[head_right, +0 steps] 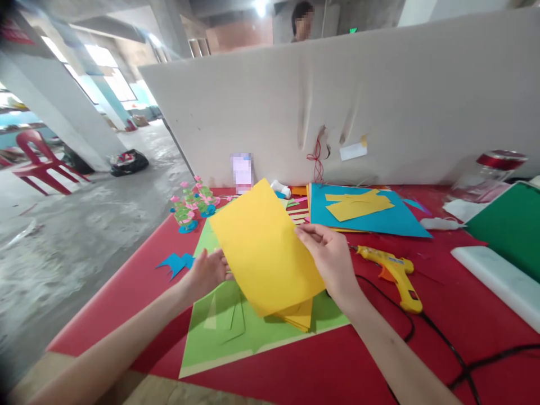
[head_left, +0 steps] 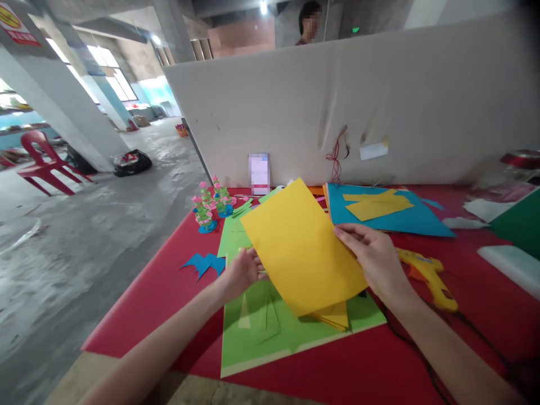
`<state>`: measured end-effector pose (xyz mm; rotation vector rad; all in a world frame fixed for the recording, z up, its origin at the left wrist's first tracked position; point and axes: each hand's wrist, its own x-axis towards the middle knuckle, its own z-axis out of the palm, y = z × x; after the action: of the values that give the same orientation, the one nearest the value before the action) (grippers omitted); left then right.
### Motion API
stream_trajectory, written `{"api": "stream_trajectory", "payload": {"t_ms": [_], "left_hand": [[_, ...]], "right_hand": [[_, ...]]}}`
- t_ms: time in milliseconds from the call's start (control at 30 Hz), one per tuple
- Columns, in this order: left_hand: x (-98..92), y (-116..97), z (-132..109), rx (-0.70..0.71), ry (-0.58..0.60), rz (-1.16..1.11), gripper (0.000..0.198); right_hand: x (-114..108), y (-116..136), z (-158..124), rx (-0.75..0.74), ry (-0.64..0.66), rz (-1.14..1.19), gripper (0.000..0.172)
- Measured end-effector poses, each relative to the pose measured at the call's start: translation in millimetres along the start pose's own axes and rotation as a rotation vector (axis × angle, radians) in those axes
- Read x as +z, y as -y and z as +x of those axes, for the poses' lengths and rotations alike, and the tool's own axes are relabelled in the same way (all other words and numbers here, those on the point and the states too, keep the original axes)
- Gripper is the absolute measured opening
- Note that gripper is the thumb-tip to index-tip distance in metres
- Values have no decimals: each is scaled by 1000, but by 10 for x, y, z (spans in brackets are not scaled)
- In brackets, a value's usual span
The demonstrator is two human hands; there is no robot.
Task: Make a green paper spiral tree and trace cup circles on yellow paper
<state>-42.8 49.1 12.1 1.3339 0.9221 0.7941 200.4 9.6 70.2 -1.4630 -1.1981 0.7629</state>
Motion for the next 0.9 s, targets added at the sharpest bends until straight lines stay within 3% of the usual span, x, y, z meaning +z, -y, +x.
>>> {"api": "stream_trajectory", "payload": {"t_ms": [167, 333, 600, 733, 833, 900], "left_hand": [[248, -55, -110, -83, 16, -48, 37], [209, -176, -150, -107, 30, -43, 34], [66, 38, -42, -235, 121, 70, 37], [1, -50, -11, -240, 149, 165, 39], [-169, -238, 196, -150, -5, 282, 43], [-327, -362, 501, -10, -251, 367, 38]], "right_hand": [[8, -118, -9, -45, -26, -146, 32], [-48, -134, -88, -111, -2, -271, 30], [69, -390, -128, -106, 114, -354, 28], [28, -467, -136, -99, 104, -373, 27], [-56, -503, -183, -97, 88, -375, 24], [-100, -530, -223, -95, 85, -369, 23]]}}
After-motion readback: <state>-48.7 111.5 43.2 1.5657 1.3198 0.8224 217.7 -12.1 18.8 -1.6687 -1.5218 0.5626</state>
